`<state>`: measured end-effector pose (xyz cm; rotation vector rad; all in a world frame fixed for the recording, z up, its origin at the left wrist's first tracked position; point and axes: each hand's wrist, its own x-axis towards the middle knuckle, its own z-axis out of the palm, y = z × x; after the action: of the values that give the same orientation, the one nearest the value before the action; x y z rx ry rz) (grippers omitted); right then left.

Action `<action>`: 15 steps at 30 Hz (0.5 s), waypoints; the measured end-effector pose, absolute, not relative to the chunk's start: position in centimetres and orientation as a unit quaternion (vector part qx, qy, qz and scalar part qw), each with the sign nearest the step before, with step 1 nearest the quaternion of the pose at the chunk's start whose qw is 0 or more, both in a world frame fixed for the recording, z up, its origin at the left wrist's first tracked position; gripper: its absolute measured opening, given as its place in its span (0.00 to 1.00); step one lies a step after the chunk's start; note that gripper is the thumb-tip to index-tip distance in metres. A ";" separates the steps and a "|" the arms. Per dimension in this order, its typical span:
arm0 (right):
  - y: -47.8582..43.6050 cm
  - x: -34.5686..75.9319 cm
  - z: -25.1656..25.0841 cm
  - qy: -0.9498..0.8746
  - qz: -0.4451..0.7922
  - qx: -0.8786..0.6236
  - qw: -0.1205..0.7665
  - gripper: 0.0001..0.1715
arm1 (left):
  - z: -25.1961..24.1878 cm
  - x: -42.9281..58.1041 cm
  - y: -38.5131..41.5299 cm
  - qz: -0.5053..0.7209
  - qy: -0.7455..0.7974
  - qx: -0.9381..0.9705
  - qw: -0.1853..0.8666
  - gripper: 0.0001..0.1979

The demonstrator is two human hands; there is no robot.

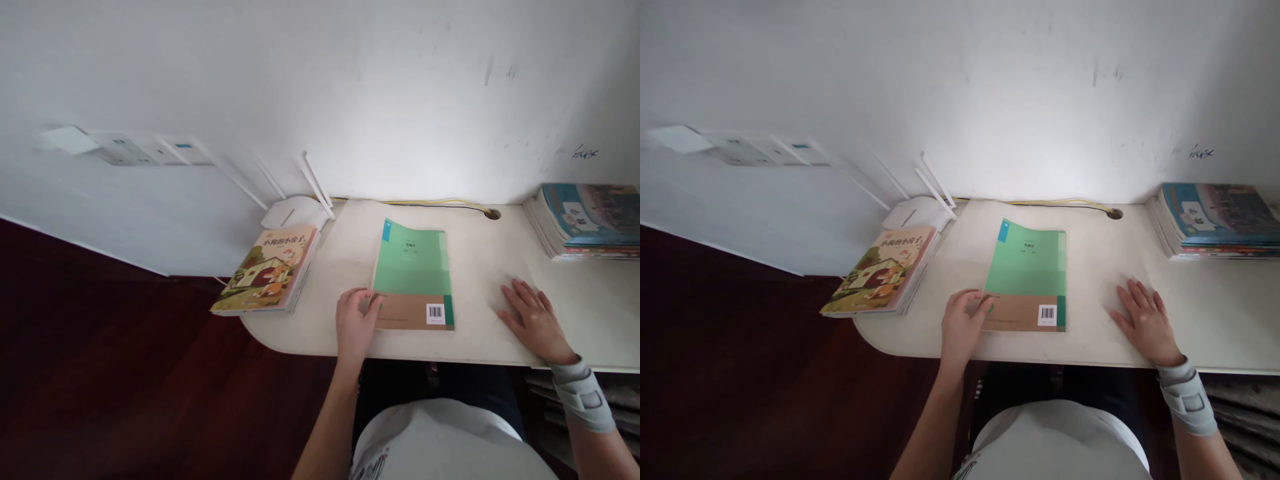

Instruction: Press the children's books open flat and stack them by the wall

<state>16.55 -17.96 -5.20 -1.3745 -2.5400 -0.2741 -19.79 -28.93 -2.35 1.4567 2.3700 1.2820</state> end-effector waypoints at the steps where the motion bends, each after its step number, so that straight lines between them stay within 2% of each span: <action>1: -18.0 16.5 -5.2 -0.869 -0.094 -0.470 0.120 0.30 | -2.2 -19.9 -28.9 0.414 0.780 0.467 0.040 0.12; 8: -18.0 16.4 -4.9 -0.867 -0.096 -0.475 0.119 0.30 | -1.4 -19.7 -28.4 0.373 0.795 0.478 0.014 0.11; 12: -18.1 16.3 -4.8 -0.868 -0.086 -0.473 0.126 0.29 | -1.1 -19.0 -28.4 0.345 0.799 0.493 -0.025 0.16; 15: -18.1 16.3 -4.8 -0.866 -0.086 -0.477 0.126 0.29 | -0.7 -18.3 -28.4 0.361 0.789 0.494 -0.052 0.16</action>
<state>16.29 -18.06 -4.82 -1.3885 -2.5211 -0.2502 -18.32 -28.44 -0.75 1.6055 2.5661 1.1731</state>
